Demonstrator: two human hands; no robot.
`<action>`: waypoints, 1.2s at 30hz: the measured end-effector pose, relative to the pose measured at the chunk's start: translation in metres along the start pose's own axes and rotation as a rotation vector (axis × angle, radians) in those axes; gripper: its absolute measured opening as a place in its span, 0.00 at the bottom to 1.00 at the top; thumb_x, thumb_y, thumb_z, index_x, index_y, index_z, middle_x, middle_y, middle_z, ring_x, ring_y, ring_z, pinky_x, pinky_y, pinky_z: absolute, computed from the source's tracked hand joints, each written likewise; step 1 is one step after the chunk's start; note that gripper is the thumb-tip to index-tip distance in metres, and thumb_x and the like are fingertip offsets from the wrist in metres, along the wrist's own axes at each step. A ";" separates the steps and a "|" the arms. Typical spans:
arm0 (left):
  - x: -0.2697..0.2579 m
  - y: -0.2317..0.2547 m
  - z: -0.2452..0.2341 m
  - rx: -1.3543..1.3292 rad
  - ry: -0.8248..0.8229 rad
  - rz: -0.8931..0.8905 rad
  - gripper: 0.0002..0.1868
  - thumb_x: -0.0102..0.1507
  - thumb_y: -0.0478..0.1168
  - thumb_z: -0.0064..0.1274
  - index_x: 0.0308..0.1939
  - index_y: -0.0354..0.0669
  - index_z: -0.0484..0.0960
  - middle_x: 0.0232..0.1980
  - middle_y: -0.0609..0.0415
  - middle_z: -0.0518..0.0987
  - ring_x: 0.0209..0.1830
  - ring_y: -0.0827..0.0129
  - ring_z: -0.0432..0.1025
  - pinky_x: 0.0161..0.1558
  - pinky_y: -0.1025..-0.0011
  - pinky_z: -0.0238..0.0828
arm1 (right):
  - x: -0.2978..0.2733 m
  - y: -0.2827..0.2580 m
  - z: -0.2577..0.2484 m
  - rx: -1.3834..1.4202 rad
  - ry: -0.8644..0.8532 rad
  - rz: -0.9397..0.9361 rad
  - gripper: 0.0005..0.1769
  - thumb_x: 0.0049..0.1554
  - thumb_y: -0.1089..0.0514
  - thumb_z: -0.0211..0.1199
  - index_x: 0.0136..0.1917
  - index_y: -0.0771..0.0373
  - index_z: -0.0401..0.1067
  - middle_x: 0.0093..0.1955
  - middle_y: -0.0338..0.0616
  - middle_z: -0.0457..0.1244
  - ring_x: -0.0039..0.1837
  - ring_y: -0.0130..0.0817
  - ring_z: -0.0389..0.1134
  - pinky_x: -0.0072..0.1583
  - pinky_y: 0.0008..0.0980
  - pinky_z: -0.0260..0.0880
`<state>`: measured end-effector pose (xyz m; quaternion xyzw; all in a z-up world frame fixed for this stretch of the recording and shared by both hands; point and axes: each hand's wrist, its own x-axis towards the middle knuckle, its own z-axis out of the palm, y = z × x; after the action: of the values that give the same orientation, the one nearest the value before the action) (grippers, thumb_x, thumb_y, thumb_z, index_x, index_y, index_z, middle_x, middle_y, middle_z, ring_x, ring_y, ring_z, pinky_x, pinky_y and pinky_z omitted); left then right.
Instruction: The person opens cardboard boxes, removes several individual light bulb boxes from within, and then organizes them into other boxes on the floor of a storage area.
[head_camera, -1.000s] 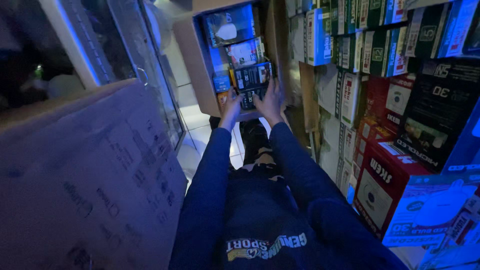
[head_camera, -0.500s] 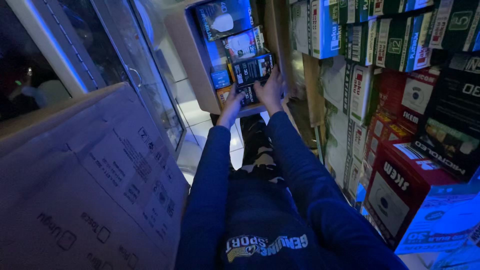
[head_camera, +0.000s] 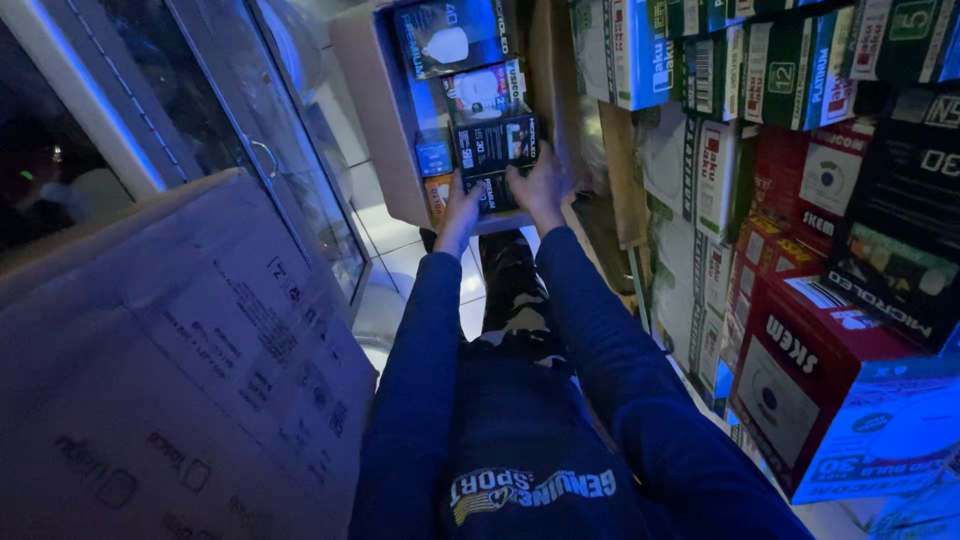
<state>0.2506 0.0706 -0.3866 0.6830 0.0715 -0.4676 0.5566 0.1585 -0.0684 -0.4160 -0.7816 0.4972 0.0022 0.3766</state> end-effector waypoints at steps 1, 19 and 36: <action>0.000 -0.001 0.000 -0.068 -0.015 0.013 0.40 0.66 0.39 0.53 0.79 0.35 0.53 0.72 0.44 0.71 0.67 0.63 0.69 0.65 0.70 0.65 | -0.001 0.001 0.000 -0.014 0.013 -0.011 0.45 0.48 0.50 0.74 0.73 0.67 0.60 0.69 0.63 0.60 0.72 0.58 0.60 0.73 0.50 0.58; -0.019 0.014 0.014 -0.039 0.326 0.298 0.37 0.67 0.39 0.54 0.77 0.37 0.57 0.69 0.44 0.71 0.68 0.61 0.67 0.68 0.65 0.61 | -0.077 -0.103 -0.068 0.287 0.245 -0.169 0.48 0.50 0.57 0.75 0.75 0.67 0.51 0.70 0.63 0.56 0.72 0.57 0.57 0.73 0.49 0.56; -0.144 0.163 0.013 -0.514 0.273 0.634 0.29 0.77 0.56 0.32 0.71 0.36 0.62 0.69 0.44 0.68 0.70 0.63 0.64 0.70 0.65 0.60 | -0.194 -0.212 -0.134 0.589 0.531 -0.476 0.40 0.60 0.59 0.71 0.75 0.65 0.49 0.76 0.60 0.50 0.79 0.49 0.53 0.80 0.44 0.51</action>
<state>0.2649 0.0607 -0.1691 0.5659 0.0453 -0.1459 0.8102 0.1762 0.0499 -0.1226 -0.7073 0.3625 -0.4259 0.4324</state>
